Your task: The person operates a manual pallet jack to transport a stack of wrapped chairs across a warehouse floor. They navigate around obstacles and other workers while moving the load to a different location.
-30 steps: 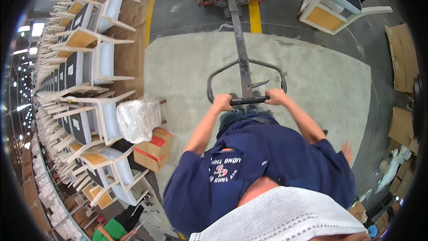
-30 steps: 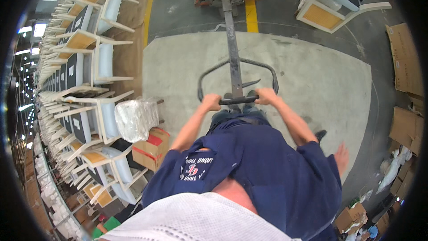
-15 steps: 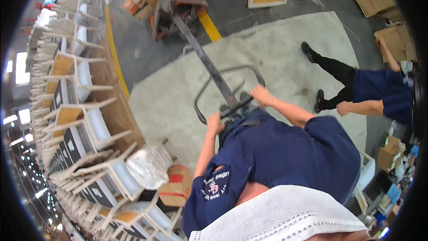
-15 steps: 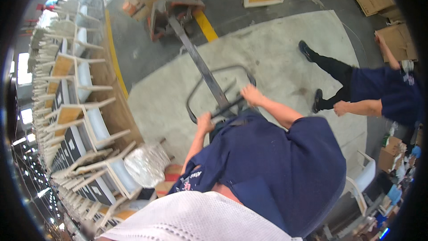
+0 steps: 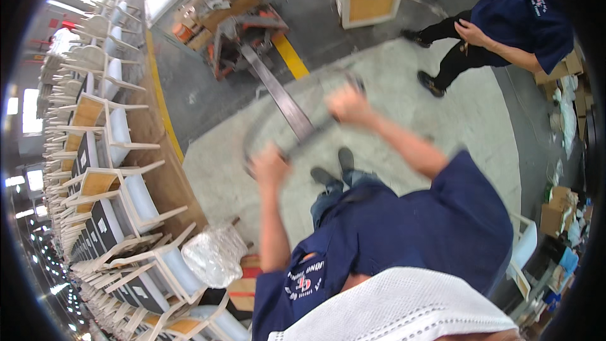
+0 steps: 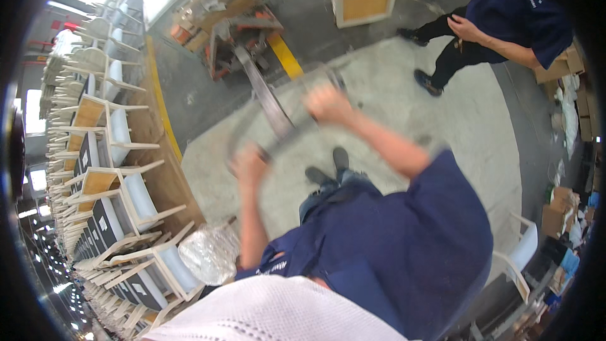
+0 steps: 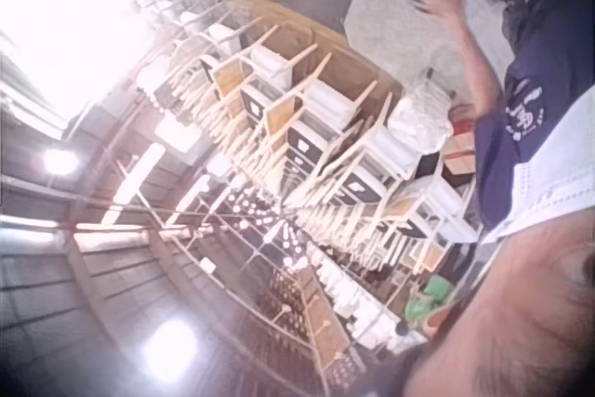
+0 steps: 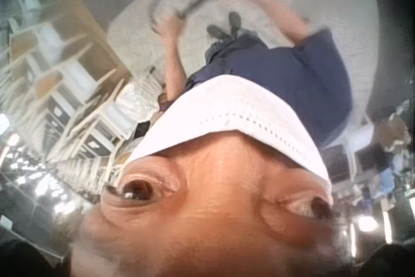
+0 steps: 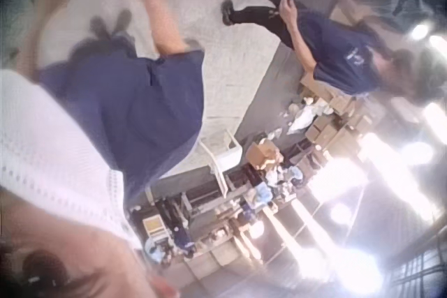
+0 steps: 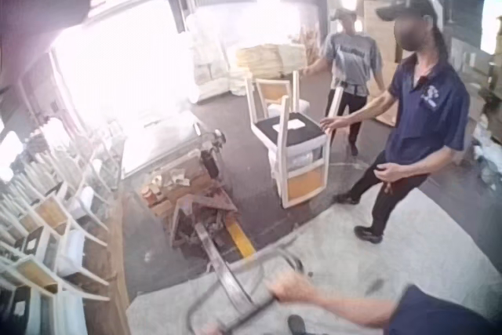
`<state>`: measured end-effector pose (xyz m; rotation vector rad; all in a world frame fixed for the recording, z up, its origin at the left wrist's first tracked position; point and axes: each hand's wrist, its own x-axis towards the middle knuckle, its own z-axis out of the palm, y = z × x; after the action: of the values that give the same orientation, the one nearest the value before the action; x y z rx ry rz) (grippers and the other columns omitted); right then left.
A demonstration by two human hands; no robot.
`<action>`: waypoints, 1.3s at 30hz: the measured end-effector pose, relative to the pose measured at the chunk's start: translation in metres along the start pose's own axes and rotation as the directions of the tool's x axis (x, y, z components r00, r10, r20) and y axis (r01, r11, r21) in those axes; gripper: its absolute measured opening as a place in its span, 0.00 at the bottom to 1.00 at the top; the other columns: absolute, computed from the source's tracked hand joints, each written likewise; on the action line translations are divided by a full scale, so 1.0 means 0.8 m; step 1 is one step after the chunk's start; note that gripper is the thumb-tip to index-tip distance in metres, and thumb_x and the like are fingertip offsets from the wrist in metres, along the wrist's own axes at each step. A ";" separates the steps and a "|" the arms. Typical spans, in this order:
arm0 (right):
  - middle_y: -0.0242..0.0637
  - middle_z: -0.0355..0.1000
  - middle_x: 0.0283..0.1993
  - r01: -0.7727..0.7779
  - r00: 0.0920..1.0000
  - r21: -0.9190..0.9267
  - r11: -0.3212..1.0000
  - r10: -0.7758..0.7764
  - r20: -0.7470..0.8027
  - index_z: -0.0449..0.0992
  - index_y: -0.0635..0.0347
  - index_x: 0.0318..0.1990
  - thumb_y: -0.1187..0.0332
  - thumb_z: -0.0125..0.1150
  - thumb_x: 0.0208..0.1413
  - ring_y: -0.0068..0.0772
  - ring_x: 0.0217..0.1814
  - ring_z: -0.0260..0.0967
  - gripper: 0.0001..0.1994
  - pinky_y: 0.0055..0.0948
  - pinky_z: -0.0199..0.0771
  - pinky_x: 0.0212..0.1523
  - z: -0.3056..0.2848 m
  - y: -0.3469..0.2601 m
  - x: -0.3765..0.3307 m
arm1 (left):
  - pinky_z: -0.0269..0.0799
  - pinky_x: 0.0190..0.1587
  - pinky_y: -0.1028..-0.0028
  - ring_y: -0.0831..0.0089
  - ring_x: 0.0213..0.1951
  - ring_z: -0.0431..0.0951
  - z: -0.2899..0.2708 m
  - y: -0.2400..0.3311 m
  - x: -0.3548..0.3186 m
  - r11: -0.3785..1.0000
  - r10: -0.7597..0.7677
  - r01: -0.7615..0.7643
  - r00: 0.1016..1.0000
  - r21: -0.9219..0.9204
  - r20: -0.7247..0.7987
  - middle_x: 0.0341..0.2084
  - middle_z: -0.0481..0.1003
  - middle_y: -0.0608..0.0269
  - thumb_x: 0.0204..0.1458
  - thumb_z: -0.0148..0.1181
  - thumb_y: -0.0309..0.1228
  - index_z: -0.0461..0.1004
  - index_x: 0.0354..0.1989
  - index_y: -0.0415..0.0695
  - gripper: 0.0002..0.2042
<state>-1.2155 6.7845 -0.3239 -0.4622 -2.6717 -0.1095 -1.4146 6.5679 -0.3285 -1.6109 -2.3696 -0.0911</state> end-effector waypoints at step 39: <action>0.38 0.66 0.22 -0.048 0.938 0.222 0.974 -0.032 0.346 0.72 0.56 0.26 0.67 0.64 0.34 0.43 0.30 0.68 0.09 0.39 0.66 0.37 0.104 -0.059 -0.198 | 0.70 0.42 0.57 0.51 0.38 0.76 0.150 0.067 -0.174 0.854 0.104 0.223 0.812 -0.470 0.574 0.28 0.76 0.46 0.34 0.61 0.34 0.74 0.28 0.42 0.12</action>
<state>-1.1291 6.7038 -0.4665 -0.4529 -2.9774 0.3073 -1.3406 6.4870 -0.4849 -2.0313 -3.0742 -0.3193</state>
